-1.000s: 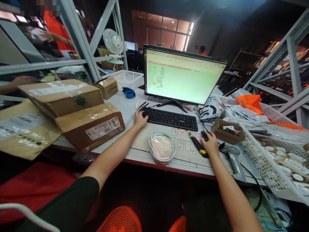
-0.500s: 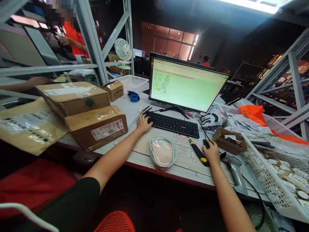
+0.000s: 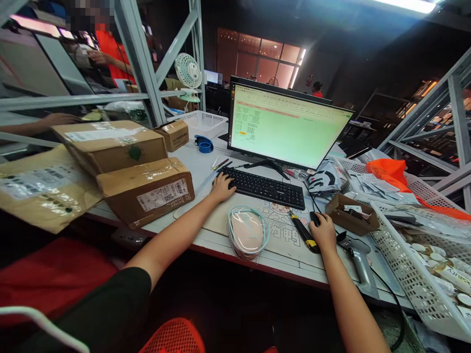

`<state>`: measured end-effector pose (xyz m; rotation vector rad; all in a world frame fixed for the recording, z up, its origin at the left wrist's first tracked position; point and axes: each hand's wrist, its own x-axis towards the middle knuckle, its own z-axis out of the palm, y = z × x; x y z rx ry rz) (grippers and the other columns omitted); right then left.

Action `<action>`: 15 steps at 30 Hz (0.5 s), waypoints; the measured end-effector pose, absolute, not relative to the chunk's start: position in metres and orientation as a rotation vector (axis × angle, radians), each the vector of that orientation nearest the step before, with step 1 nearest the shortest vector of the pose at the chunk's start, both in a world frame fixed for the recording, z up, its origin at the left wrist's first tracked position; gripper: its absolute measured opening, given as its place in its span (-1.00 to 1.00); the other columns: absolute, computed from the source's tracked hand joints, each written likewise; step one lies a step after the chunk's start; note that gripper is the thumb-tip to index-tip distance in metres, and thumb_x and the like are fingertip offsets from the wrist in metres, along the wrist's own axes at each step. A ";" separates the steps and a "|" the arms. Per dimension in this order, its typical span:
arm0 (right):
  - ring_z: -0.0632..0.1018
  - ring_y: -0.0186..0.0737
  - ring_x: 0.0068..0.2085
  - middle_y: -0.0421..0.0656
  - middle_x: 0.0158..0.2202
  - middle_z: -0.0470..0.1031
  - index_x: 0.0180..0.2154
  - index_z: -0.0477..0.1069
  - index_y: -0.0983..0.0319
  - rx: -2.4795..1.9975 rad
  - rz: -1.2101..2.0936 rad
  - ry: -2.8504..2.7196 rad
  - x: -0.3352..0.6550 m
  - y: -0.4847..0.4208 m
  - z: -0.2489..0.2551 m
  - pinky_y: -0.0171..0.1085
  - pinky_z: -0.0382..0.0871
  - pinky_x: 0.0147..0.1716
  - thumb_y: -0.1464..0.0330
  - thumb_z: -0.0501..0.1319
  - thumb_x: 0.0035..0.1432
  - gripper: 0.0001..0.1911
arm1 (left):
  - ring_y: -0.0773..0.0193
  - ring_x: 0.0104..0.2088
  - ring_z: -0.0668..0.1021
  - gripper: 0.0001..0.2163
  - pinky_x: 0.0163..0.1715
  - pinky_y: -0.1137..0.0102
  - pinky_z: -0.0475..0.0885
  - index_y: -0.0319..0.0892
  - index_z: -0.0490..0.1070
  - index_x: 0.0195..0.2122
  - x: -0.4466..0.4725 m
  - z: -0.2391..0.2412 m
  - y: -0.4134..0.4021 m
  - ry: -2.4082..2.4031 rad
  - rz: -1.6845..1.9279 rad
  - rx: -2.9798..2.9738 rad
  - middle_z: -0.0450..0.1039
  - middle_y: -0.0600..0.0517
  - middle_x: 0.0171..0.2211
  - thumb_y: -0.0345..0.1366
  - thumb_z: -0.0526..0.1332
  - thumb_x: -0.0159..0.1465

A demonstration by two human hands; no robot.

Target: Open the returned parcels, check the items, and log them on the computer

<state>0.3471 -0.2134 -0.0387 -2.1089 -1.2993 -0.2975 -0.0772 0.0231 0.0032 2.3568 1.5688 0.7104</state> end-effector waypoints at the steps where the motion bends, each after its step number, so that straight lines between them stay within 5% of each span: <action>1: 0.49 0.15 0.23 0.13 0.22 0.44 0.12 0.59 0.31 -2.115 -0.300 -1.301 0.347 -0.214 -0.038 0.07 0.35 0.31 0.21 0.16 0.14 -0.42 | -0.14 0.56 0.04 -0.47 0.53 -0.08 0.00 -0.16 0.44 0.33 -0.077 0.003 0.023 1.568 0.712 2.357 0.22 -0.15 0.47 -0.12 0.21 0.37; 15: 0.50 0.13 0.20 0.08 0.20 0.46 0.08 0.61 0.25 -2.141 -0.312 -1.283 0.343 -0.216 -0.036 0.05 0.38 0.27 0.21 0.17 0.14 -0.47 | -0.15 0.56 0.04 -0.48 0.54 -0.10 -0.03 -0.16 0.44 0.34 -0.078 0.008 0.021 1.559 0.685 2.336 0.21 -0.15 0.48 -0.13 0.20 0.38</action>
